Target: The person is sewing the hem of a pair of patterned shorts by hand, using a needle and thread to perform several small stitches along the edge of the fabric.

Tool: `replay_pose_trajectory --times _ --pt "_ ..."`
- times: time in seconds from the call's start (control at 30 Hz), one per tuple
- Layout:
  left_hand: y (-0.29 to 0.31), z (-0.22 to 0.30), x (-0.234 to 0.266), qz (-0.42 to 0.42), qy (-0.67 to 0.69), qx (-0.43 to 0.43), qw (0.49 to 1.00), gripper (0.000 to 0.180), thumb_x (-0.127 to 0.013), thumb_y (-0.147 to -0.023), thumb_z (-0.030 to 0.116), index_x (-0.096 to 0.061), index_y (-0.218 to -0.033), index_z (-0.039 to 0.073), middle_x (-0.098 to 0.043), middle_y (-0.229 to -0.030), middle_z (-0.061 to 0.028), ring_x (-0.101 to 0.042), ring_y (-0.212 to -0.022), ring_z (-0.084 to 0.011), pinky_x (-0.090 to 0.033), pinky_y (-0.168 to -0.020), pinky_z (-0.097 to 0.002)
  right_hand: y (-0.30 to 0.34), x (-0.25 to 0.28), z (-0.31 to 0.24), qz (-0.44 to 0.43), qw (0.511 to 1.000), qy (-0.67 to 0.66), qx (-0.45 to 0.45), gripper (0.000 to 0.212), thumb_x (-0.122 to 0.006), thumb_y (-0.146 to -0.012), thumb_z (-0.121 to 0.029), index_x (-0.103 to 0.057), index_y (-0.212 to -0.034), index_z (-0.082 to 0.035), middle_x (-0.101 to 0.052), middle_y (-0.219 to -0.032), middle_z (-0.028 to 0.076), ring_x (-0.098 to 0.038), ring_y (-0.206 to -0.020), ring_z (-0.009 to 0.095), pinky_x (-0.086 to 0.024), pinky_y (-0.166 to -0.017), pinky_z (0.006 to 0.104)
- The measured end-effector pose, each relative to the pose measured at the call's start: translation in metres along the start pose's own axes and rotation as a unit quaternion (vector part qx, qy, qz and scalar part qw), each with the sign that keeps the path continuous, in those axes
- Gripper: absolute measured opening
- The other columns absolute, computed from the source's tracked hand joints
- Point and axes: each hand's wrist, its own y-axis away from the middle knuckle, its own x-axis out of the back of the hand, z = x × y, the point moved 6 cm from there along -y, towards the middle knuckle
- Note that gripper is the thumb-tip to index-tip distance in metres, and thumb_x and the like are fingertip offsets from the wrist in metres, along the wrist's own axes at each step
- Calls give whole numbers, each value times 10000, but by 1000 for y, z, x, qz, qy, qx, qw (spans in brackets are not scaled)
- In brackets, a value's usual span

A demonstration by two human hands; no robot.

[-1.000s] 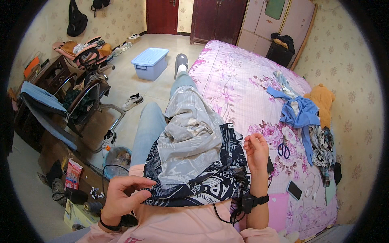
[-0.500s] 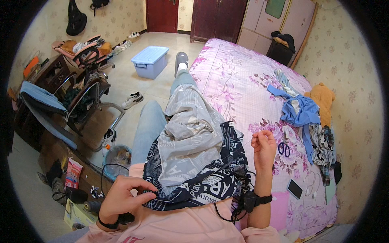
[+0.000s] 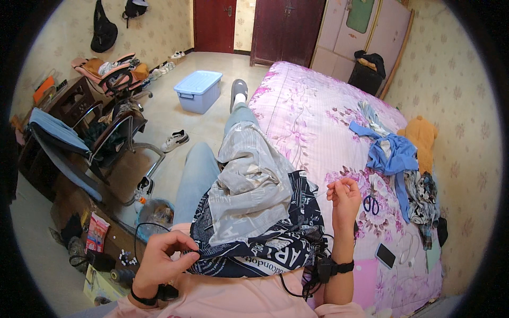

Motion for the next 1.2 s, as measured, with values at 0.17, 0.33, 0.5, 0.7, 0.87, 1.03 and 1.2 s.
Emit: replay_pose_trajectory --times 0.17,0.33,0.5,0.7,0.87,1.03,1.2 --pt "-1 0 -1 -24 16 23 999 171 -738 -816 -43 -684 -978 -32 -655 -885 -19 -598 -771 -62 -479 -686 -202 -2 5 5 4 1000 6 1 79 -611 -959 -39 -551 -1011 -45 -678 -843 125 -621 -659 146 -496 -582 253" --pt "1 -3 -1 -26 53 48 997 175 -737 -815 -53 -690 -982 -25 -647 -833 1 -589 -731 -42 -460 -641 -188 0 3 4 -1 1000 8 7 76 -611 -959 -40 -552 -1008 -45 -679 -839 127 -622 -652 145 -495 -576 252" --pt "1 -1 -2 -16 58 32 998 152 -740 -821 -8 -704 -969 -15 -642 -792 14 -561 -682 -32 -440 -607 -186 -1 2 5 3 1000 15 2 93 -613 -957 -46 -549 -1023 -64 -672 -838 110 -612 -653 138 -484 -576 243" --pt "-1 -6 -2 6 39 3 999 147 -757 -804 43 -719 -939 -1 -644 -737 18 -542 -638 -33 -427 -574 -196 -9 -1 5 -8 997 67 42 88 -621 -954 -36 -556 -1012 -26 -693 -839 134 -623 -650 137 -493 -570 243" --pt "-4 9 -4 6 2 -33 999 137 -764 -787 44 -723 -911 2 -665 -739 0 -547 -614 -49 -442 -572 -208 -6 -58 -5 -73 986 137 68 79 -622 -957 -44 -565 -999 -10 -704 -849 125 -648 -702 138 -518 -625 249" --pt "1 32 -4 16 -90 -92 992 129 -767 -772 45 -727 -892 18 -685 -754 -47 -608 -608 -101 -486 -569 -252 66 -178 -7 -351 929 94 -65 55 -607 -972 -42 -560 -991 -19 -702 -918 117 -679 -835 172 -546 -788 308" --pt "5 52 -8 17 -189 -196 962 163 -764 -741 33 -721 -898 35 -690 -786 -68 -649 -637 -183 -516 -579 -300 152 -218 -13 -566 793 48 -219 81 -518 -1035 -77 -496 -1087 -19 -656 -1015 81 -624 -970 121 -496 -877 272"
